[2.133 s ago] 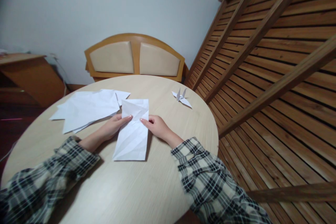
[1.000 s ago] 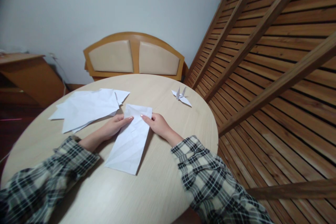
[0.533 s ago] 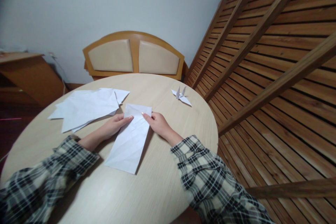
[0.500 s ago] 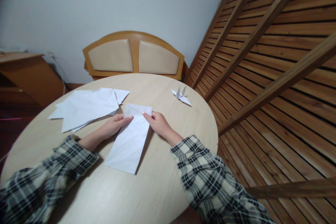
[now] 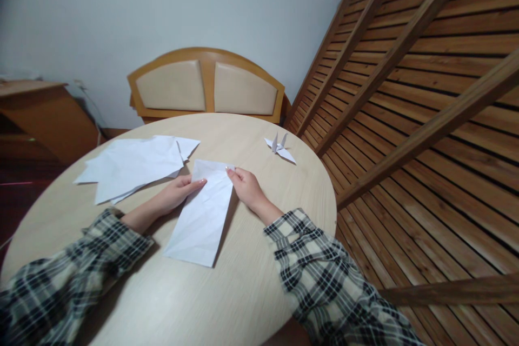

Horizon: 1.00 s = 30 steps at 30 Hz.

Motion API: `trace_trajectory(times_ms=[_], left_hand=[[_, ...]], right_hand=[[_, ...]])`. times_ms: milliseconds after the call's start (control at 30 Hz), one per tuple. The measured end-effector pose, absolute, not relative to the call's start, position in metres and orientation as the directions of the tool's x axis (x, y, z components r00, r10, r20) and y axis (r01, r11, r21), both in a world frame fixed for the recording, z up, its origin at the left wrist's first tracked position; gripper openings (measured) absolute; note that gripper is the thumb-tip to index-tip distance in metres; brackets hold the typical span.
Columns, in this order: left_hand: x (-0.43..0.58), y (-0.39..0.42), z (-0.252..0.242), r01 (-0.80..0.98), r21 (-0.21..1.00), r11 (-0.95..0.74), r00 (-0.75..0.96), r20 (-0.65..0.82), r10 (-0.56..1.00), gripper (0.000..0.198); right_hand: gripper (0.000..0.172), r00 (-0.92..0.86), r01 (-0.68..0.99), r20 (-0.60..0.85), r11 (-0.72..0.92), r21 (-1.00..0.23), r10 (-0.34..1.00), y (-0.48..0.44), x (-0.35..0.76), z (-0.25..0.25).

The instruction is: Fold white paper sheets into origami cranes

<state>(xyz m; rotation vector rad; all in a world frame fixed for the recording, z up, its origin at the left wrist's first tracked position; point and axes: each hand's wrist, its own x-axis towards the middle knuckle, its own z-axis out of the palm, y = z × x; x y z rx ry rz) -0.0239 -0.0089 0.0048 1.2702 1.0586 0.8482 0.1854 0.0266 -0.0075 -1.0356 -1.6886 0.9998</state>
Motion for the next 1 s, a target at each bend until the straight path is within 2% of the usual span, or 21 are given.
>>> trace_trajectory(times_ms=[267, 467, 1000], left_hand=[[-0.023, -0.011, 0.009, 0.084, 0.989, 0.125, 0.299, -0.145, 0.943, 0.033], [-0.023, -0.012, 0.01, 0.085, 0.99, 0.116, 0.297, -0.136, 0.945, 0.032], [-0.021, -0.014, 0.009, 0.059, 0.988, 0.144, 0.289, -0.155, 0.945, 0.029]], right_hand=[[0.043, -0.263, 0.208, 0.308, 0.365, -0.907, 0.914, 0.027, 0.188, -0.002], [0.044, -0.208, 0.242, 0.361, 0.406, -0.881, 0.909, 0.029, 0.191, -0.002], [0.037, -0.234, 0.165, 0.431, 0.472, -0.866, 0.872, 0.028, 0.193, 0.003]])
